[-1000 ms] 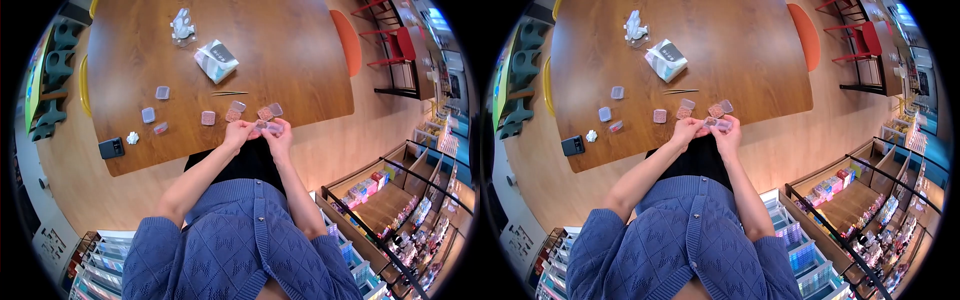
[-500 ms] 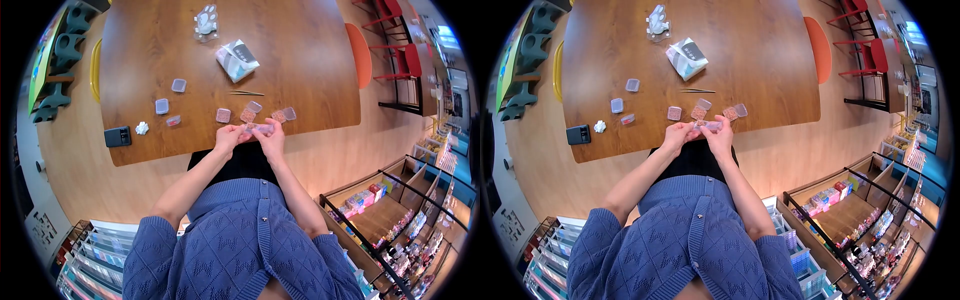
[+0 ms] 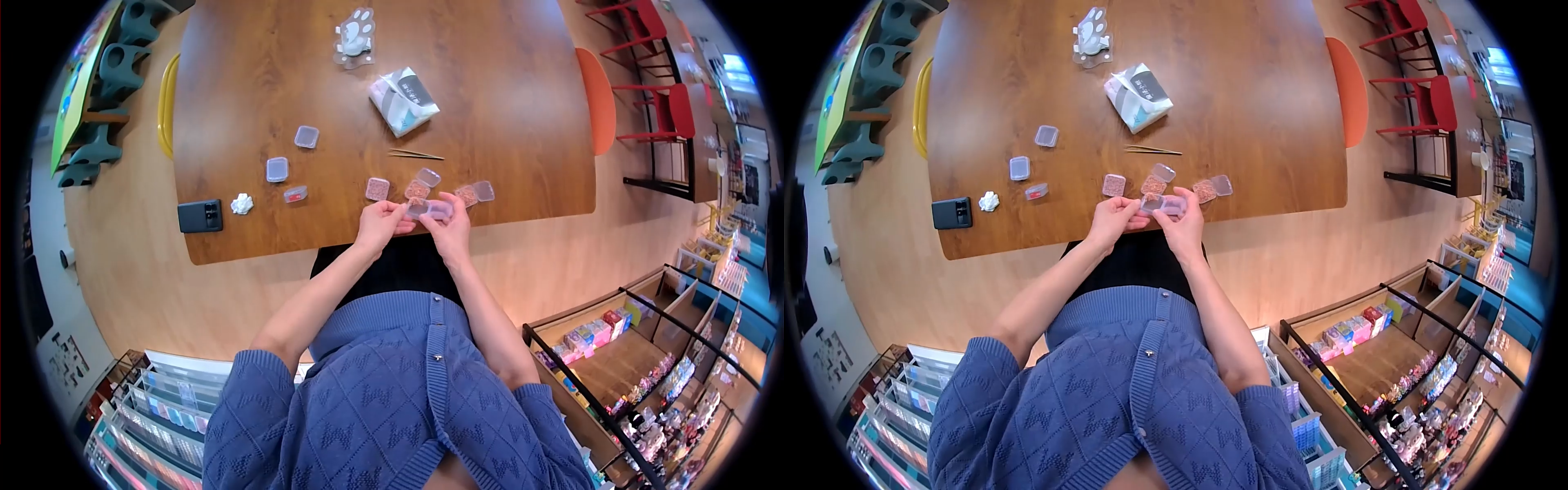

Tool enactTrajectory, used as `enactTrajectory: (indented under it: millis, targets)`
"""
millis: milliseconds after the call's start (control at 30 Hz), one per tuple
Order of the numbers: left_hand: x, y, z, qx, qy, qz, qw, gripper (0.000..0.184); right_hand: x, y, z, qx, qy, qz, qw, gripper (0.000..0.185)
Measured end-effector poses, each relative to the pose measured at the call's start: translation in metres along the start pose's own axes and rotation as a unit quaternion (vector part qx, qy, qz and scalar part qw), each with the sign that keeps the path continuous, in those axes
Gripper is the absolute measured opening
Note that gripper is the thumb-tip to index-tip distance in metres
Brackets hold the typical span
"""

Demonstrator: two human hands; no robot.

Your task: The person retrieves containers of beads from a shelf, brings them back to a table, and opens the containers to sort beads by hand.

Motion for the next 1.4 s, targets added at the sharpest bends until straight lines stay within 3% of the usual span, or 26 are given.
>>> enactTrajectory:
  millis: [100, 233, 467, 567, 733, 900, 933, 1033, 1200, 1267, 1400]
  targets:
    - [-0.003, -0.021, -0.003, 0.097, 0.034, -0.019, 0.995, 0.019, -0.006, 0.002, 0.0, 0.001, -0.001, 0.026, 1.0, 0.056]
    - [-0.007, -0.033, -0.009, 0.055, 0.041, 0.003, 0.998, 0.021, -0.013, 0.009, 0.0, 0.021, -0.01, 0.05, 0.998, 0.055]
    - [-0.003, -0.023, 0.002, 0.098, 0.036, 0.042, 0.994, 0.022, -0.023, 0.018, -0.002, 0.017, -0.042, 0.062, 0.997, 0.054]
    - [0.003, -0.028, 0.01, 0.139, 0.06, 0.02, 0.988, 0.022, -0.028, 0.019, 0.004, -0.143, -0.071, 0.079, 0.984, 0.055]
    - [-0.002, -0.049, 0.004, 0.256, 0.105, -0.071, 0.958, 0.024, -0.036, 0.028, -0.01, -0.138, -0.026, 0.103, 0.985, 0.056]
    - [-0.01, -0.08, -0.002, 0.243, 0.122, -0.092, 0.958, 0.023, -0.032, 0.014, -0.001, -0.203, -0.039, 0.036, 0.978, 0.027]
    - [-0.011, -0.089, -0.003, 0.228, 0.126, -0.099, 0.96, 0.023, -0.03, 0.005, -0.005, -0.177, -0.037, -0.009, 0.983, 0.014]
    - [-0.017, -0.116, -0.007, 0.199, 0.148, -0.146, 0.958, 0.021, -0.026, -0.033, -0.013, -0.125, -0.016, -0.102, 0.987, 0.006]
    - [-0.02, -0.147, -0.006, 0.176, 0.172, -0.208, 0.947, 0.022, -0.008, -0.113, -0.015, -0.075, -0.018, -0.265, 0.961, 0.013]
    - [-0.029, -0.157, -0.009, 0.154, 0.183, -0.258, 0.936, 0.021, 0.008, -0.128, -0.01, -0.086, -0.009, -0.264, 0.961, 0.02]
    - [-0.037, -0.156, -0.008, 0.12, 0.151, -0.269, 0.944, 0.022, 0.042, -0.13, 0.004, -0.23, -0.051, -0.178, 0.955, 0.029]
Point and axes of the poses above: each hand's wrist, its own x-axis towards the middle knuckle, its own y-axis out of the palm, z = x × y, the point moved 9 cm from there along x, towards the middle knuckle, and after that the axes turned 10 degrees about -y, right-handed, at the moved point
